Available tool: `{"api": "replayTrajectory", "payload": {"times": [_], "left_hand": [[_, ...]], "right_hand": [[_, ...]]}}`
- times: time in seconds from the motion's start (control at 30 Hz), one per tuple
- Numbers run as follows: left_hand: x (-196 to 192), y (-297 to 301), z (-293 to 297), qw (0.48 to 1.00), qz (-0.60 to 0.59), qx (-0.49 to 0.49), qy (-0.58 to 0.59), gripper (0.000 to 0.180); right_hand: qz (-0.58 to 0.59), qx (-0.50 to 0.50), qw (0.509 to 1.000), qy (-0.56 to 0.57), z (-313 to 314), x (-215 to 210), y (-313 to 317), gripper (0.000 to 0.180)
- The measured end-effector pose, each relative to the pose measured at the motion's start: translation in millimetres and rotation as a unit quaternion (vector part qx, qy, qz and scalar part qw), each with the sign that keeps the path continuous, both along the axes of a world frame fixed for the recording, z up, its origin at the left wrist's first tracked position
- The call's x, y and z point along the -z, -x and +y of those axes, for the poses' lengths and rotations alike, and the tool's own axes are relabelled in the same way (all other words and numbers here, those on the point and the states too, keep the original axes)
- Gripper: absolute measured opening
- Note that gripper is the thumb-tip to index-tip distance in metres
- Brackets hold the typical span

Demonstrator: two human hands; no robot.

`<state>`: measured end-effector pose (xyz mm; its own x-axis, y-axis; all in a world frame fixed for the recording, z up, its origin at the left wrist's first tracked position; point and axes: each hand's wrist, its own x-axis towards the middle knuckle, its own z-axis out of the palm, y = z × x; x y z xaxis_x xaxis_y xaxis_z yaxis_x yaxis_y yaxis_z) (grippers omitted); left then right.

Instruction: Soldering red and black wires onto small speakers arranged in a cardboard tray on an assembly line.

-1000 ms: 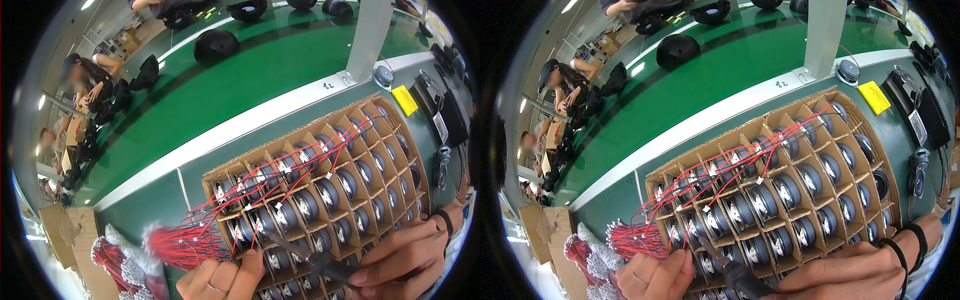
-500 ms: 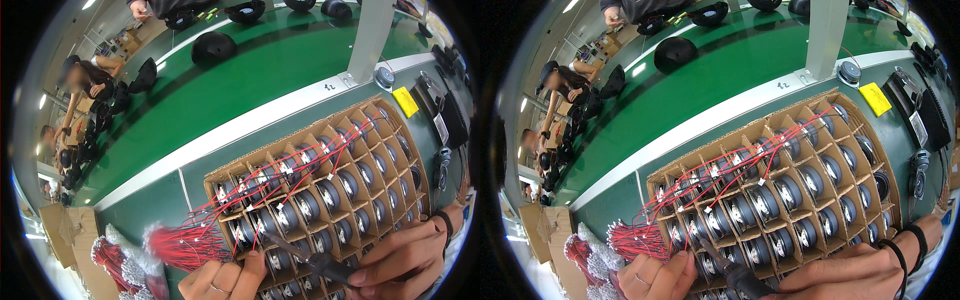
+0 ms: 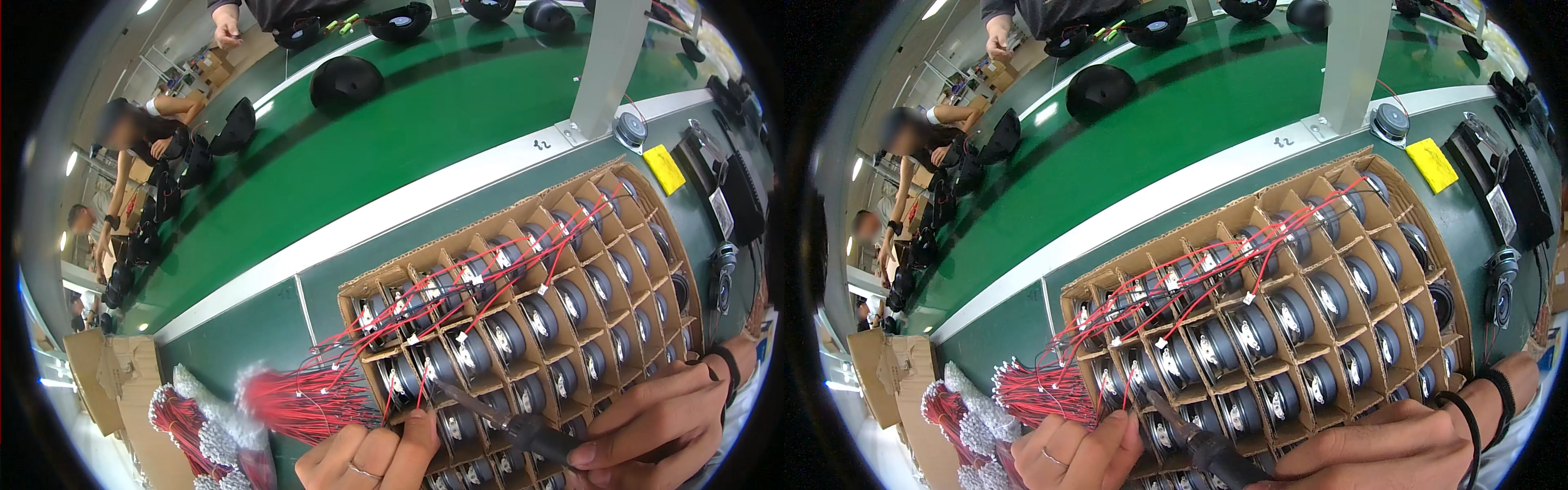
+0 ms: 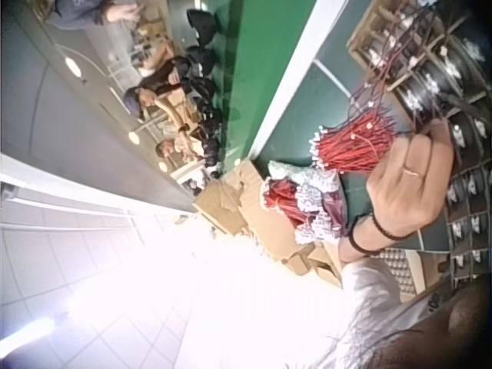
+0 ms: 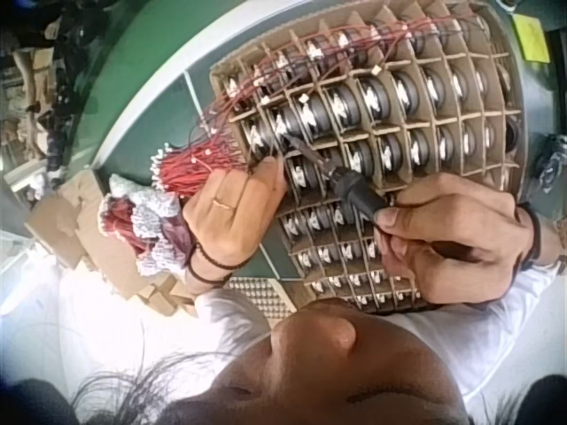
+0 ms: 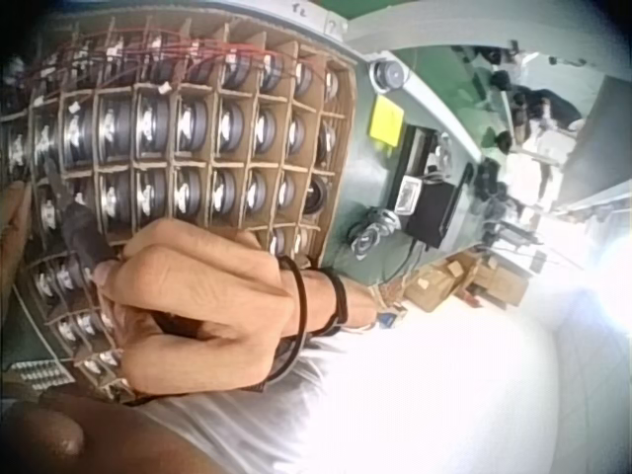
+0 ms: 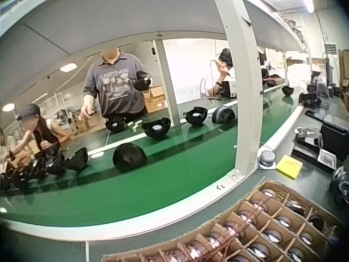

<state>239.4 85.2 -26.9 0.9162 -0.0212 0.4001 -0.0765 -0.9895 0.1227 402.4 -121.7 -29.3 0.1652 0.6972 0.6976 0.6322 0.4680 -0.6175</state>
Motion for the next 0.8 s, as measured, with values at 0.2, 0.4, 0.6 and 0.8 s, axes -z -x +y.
{"api": "replayTrajectory", "payload": {"times": [0.2,0.4,0.6,0.8], "left_hand": [[-0.2,0.2,-0.9,1.000,-0.004,-0.001,0.002,0.020],[0.0,0.0,-0.5,1.000,-0.002,-0.001,0.001,0.020],[0.6,0.0,-1.3,1.000,-0.005,-0.004,0.002,0.019],[0.5,0.4,-0.8,1.000,-0.005,-0.004,0.000,0.018]], "right_hand": [[-0.002,-0.007,1.000,0.008,-2.0,-1.6,-0.7,0.030],[0.002,-0.005,1.000,0.008,-1.3,-1.1,-0.2,0.031],[0.008,-0.007,1.000,0.002,0.0,-1.1,0.0,0.030],[0.013,-0.016,1.000,0.015,-0.5,-3.2,-0.7,0.028]]}}
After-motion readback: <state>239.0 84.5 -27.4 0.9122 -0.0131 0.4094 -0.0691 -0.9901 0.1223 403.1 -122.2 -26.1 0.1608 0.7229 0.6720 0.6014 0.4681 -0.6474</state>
